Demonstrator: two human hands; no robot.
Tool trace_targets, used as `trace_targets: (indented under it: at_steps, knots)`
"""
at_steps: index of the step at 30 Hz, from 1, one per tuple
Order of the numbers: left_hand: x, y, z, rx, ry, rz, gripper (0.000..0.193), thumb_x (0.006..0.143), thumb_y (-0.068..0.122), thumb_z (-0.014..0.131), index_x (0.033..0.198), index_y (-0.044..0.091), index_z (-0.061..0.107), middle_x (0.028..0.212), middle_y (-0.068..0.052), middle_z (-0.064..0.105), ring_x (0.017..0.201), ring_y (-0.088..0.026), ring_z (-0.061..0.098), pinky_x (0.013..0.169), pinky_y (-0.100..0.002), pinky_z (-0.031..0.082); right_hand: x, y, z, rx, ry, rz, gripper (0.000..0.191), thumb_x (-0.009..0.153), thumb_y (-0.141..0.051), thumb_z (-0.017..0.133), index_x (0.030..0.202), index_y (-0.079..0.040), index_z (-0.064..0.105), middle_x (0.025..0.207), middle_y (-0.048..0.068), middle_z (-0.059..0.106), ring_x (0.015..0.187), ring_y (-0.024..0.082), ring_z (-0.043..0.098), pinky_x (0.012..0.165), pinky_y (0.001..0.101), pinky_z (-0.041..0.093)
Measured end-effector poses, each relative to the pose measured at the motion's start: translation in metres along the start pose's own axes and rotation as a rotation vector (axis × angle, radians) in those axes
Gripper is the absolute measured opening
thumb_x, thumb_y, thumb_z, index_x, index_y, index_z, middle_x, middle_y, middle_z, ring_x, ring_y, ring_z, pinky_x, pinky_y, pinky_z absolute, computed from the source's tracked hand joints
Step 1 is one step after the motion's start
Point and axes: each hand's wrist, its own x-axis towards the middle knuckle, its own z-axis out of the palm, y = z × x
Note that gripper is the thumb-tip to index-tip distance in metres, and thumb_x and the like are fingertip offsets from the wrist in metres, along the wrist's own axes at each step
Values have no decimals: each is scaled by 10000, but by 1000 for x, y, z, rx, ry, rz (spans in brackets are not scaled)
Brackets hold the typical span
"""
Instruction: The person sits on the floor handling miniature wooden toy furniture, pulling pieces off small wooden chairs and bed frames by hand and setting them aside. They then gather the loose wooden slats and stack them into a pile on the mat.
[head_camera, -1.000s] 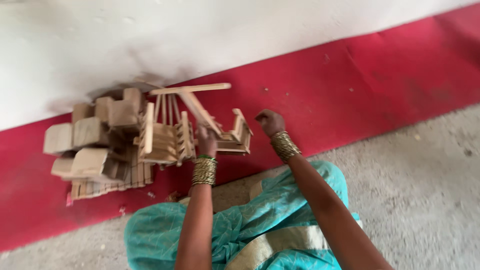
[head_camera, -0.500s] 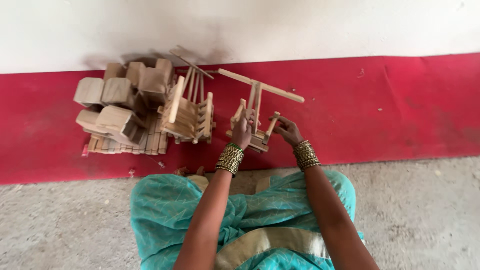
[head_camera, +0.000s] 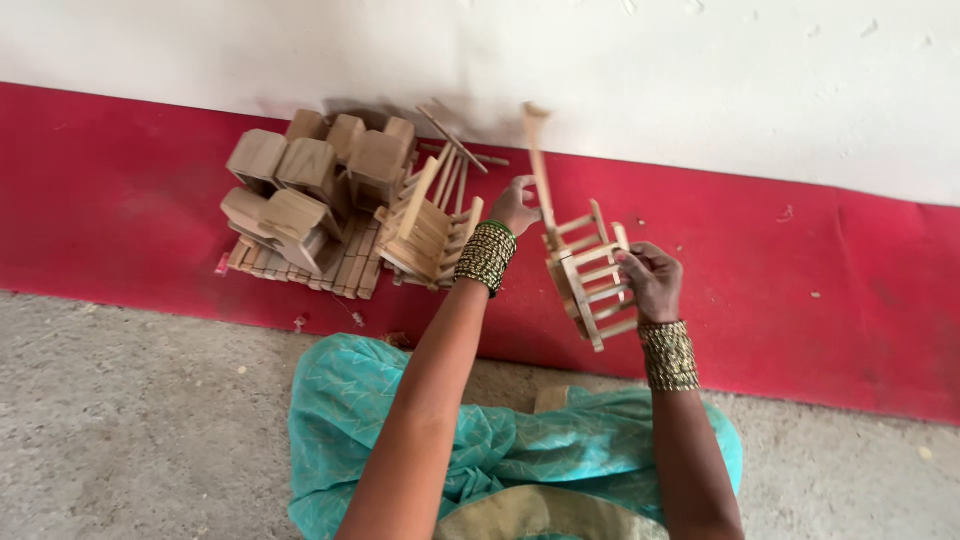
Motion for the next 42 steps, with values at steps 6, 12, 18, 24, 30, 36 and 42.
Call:
trace_targets:
  at_steps: [6,12,18,24,30,36,42]
  knots:
    - [-27,-20,3,-75,-29,-111,559,924,301,731,1400,78,538,1195,-134,716,1061,-214,703,907,-353,585,13,5,24,-114,121,46,130,948,-81,743,1035,15,743,823,122,728,660,129,687,546,265,556]
    - [-79,-25,70,-112,-227,-315,556,1016,365,548,1445,25,456,1135,-192,711,801,-239,729,708,-376,638,32,20,86,-586,-127,-12,187,1004,-177,674,1117,-46,745,912,119,777,722,121,746,650,265,627]
    - [-112,-31,92,323,-358,-227,732,950,358,678,1547,123,324,1389,-211,576,1194,-355,622,992,-459,537,16,15,38,-946,72,89,221,1041,-289,660,1101,-132,803,868,99,777,700,184,729,672,385,605]
    - [-119,-17,120,34,-57,-350,1038,832,248,814,1546,47,88,1572,-239,290,1361,-381,442,1036,-466,505,-1,32,-8,-1051,124,288,311,1008,-391,701,1101,-106,782,891,110,778,834,255,737,750,433,583]
    - [-105,-5,145,-346,254,-500,788,925,-28,565,1587,54,146,1459,-261,466,1045,-292,688,776,-317,650,-3,47,-16,-910,50,148,325,1016,-371,673,1047,-86,827,854,109,788,780,209,738,746,391,568]
    - [-75,-27,92,-56,496,-129,405,989,63,506,1377,-2,411,986,-251,667,718,-296,725,524,-357,610,-9,37,-1,-614,-267,112,389,1000,-418,653,1004,-59,804,841,97,786,746,143,713,673,333,592]
    - [-96,-59,56,93,154,-416,599,914,82,593,1488,59,419,1381,-245,550,1254,-400,557,1058,-478,465,-12,24,32,-785,-162,219,469,1065,-448,489,1117,-91,790,818,72,792,863,168,745,834,330,547]
